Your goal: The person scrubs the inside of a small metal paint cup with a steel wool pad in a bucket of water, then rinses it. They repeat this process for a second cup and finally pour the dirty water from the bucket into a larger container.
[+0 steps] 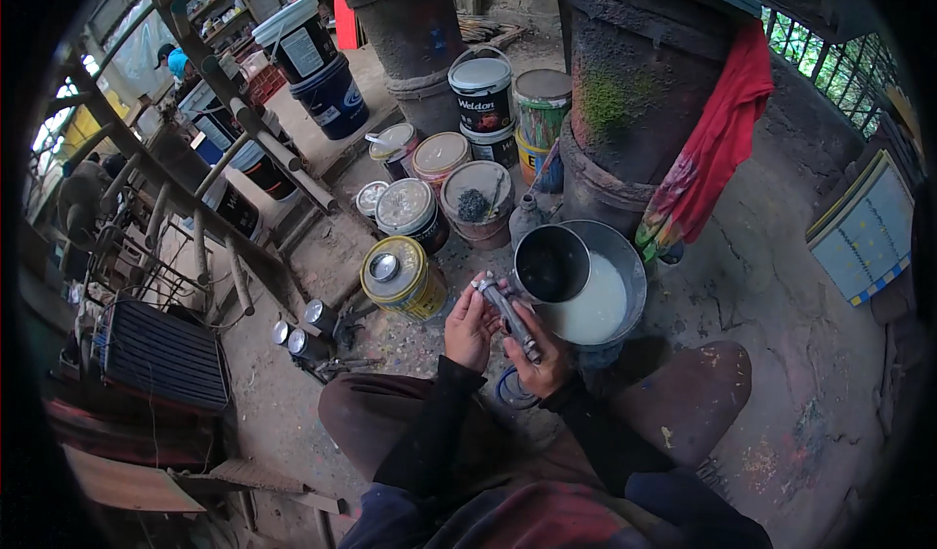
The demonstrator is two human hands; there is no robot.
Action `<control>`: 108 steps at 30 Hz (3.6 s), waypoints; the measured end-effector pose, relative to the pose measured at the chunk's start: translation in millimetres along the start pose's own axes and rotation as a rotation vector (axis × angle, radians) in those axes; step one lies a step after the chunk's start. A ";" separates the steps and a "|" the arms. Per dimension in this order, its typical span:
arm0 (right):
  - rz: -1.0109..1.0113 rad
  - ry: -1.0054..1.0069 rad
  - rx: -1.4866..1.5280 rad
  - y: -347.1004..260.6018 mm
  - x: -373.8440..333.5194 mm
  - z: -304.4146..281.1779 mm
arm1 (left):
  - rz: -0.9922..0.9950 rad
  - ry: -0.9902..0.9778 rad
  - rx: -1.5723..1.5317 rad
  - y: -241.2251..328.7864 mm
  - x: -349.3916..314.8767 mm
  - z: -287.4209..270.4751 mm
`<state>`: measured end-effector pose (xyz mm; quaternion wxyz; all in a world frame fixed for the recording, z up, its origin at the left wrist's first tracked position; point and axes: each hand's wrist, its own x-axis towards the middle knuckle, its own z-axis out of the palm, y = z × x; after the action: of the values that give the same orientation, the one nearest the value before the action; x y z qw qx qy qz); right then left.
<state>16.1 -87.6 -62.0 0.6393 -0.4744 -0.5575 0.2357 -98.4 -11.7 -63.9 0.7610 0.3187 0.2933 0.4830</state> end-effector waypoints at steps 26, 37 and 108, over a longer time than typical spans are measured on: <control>0.089 0.154 -0.404 17.8 -25.9 -25.8 | -0.102 0.005 0.582 -36.9 -3.0 -14.1; 0.168 0.298 -0.388 31.1 -27.1 -59.0 | -0.254 -0.292 0.746 -52.9 -10.2 4.1; -0.274 -0.368 -0.724 194.7 258.1 95.1 | 0.173 -0.015 1.072 159.9 143.3 -175.4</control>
<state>40.4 244.8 -111.8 0.3468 -0.5396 -0.7670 0.0184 -266.6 208.6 -70.4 0.4514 0.6887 0.4657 0.3243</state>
